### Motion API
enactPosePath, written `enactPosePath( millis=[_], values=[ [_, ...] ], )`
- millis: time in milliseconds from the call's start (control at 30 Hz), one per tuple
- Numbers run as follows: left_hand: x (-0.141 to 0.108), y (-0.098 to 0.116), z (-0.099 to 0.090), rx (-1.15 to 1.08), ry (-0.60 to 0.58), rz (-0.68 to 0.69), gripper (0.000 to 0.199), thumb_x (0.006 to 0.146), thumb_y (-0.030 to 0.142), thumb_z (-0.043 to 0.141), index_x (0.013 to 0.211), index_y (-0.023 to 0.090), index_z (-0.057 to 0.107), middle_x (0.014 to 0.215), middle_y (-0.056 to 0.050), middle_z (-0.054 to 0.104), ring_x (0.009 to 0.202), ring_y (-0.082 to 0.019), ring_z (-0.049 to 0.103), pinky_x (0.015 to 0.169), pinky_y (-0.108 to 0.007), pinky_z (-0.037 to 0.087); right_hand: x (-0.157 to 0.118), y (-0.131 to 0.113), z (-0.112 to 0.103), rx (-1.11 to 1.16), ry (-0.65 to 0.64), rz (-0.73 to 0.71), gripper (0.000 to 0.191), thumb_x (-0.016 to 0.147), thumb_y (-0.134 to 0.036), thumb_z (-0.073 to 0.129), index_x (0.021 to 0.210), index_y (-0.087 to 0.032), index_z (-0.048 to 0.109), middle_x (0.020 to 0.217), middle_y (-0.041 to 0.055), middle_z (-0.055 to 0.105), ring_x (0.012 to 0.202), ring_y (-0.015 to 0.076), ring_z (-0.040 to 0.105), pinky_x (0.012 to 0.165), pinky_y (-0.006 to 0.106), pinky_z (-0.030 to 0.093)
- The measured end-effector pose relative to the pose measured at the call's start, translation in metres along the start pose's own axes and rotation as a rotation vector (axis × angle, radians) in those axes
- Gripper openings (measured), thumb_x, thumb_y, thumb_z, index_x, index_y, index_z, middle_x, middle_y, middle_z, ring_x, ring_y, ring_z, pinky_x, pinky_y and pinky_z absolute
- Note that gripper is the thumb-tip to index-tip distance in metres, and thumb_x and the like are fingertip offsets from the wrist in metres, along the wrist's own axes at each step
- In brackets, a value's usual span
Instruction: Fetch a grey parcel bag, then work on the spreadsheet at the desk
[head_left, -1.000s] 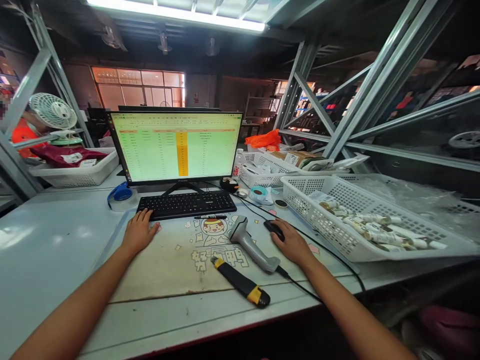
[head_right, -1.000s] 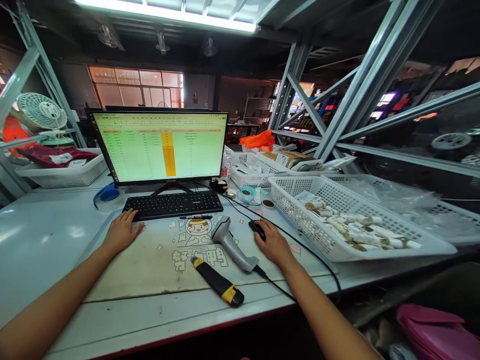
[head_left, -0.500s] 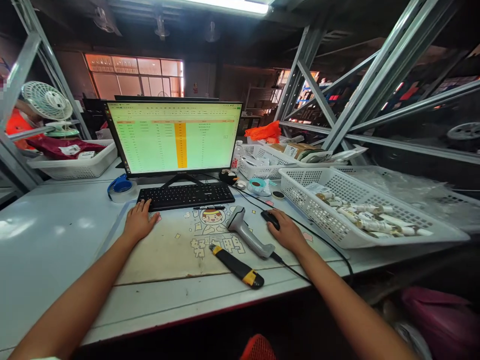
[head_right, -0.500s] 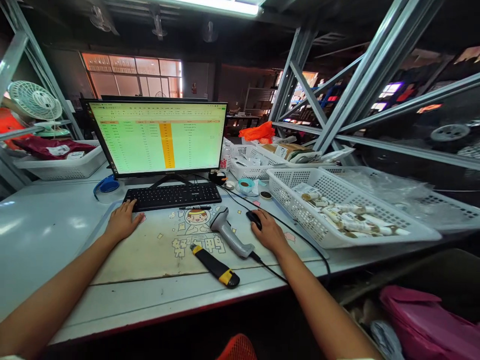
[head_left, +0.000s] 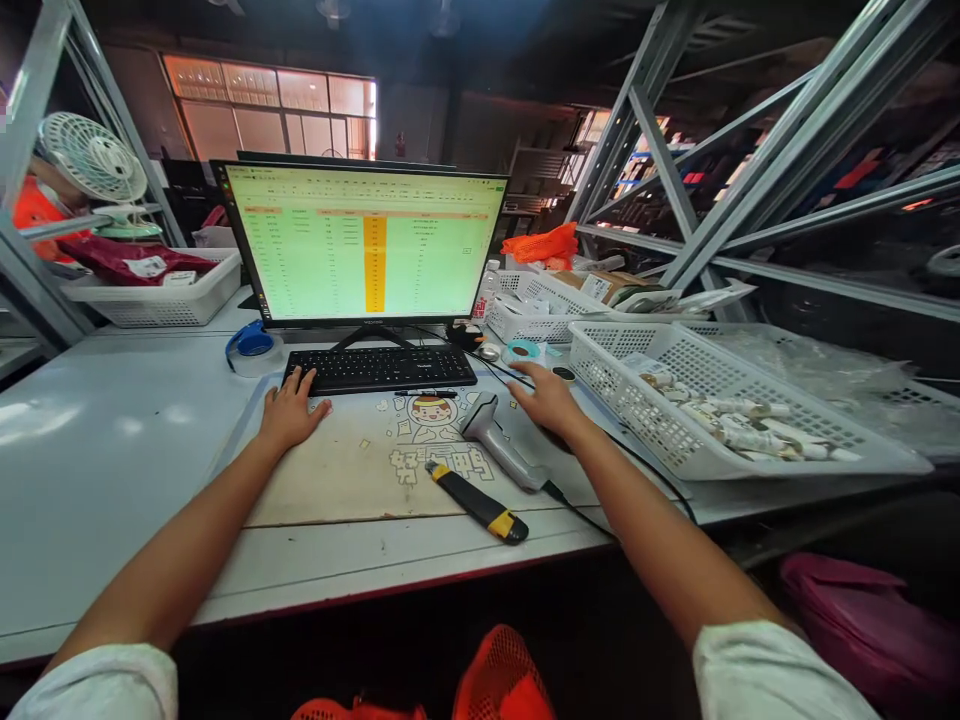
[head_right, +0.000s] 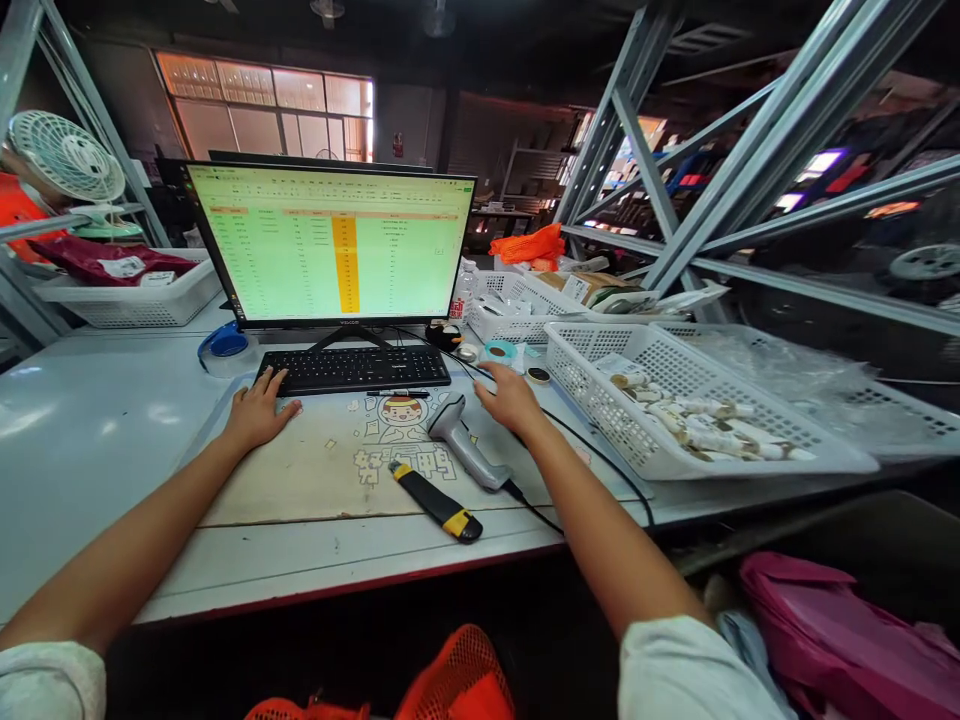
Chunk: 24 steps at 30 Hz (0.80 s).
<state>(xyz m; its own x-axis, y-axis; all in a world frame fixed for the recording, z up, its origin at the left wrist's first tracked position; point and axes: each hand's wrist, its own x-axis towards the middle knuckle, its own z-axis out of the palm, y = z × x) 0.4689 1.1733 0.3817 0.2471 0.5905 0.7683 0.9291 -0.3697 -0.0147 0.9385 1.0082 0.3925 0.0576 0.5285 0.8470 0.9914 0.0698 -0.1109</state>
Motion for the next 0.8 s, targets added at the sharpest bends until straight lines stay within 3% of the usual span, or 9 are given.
enactPosePath(
  millis=[133,267,467,667,800],
  values=[
    [0.000,-0.001,0.000,0.019,0.019,0.030,0.077,0.103,0.060,0.044,0.167,0.023,0.027,0.173,-0.016,0.022,0.155,-0.034,0.035,0.122,-0.059,0.032,0.053,-0.049,0.021,-0.034,-0.209,-0.051,0.040,0.095,-0.028,0.059,0.132,-0.014,0.068,0.135,0.0128,0.069,0.127,0.0278,0.063,0.112,0.039,0.047],
    [0.000,-0.001,-0.002,0.045,0.015,0.043,0.076,0.103,0.060,0.045,0.167,0.025,0.027,0.173,-0.016,0.023,0.151,-0.035,0.040,0.120,-0.058,0.034,0.082,-0.080,0.044,-0.098,-0.349,-0.055,0.040,0.094,-0.026,0.062,0.131,-0.012,0.070,0.131,0.0160,0.069,0.123,0.0292,0.064,0.108,0.038,0.048],
    [0.001,-0.001,-0.003,0.050,0.020,0.071,0.076,0.103,0.060,0.045,0.168,0.025,0.026,0.173,-0.017,0.025,0.153,-0.033,0.037,0.119,-0.054,0.034,0.091,-0.106,0.057,-0.163,-0.445,-0.071,0.041,0.096,-0.030,0.063,0.134,-0.016,0.069,0.139,0.0155,0.063,0.131,0.0307,0.057,0.111,0.047,0.047],
    [0.001,-0.002,-0.001,0.024,0.004,0.043,0.077,0.103,0.062,0.045,0.168,0.026,0.025,0.173,-0.018,0.022,0.152,-0.034,0.039,0.120,-0.054,0.034,0.089,-0.119,0.064,-0.193,-0.471,-0.073,0.043,0.095,-0.029,0.062,0.136,-0.021,0.071,0.162,0.0147,0.044,0.153,0.0390,0.033,0.123,0.055,0.034],
    [0.001,-0.002,0.001,0.026,-0.009,0.018,0.078,0.102,0.063,0.044,0.168,0.027,0.024,0.174,-0.017,0.021,0.151,-0.036,0.040,0.120,-0.057,0.032,0.087,-0.123,0.065,-0.178,-0.447,-0.080,0.040,0.090,-0.030,0.067,0.129,-0.023,0.076,0.161,0.0125,0.046,0.152,0.0409,0.035,0.123,0.059,0.033]
  ],
)
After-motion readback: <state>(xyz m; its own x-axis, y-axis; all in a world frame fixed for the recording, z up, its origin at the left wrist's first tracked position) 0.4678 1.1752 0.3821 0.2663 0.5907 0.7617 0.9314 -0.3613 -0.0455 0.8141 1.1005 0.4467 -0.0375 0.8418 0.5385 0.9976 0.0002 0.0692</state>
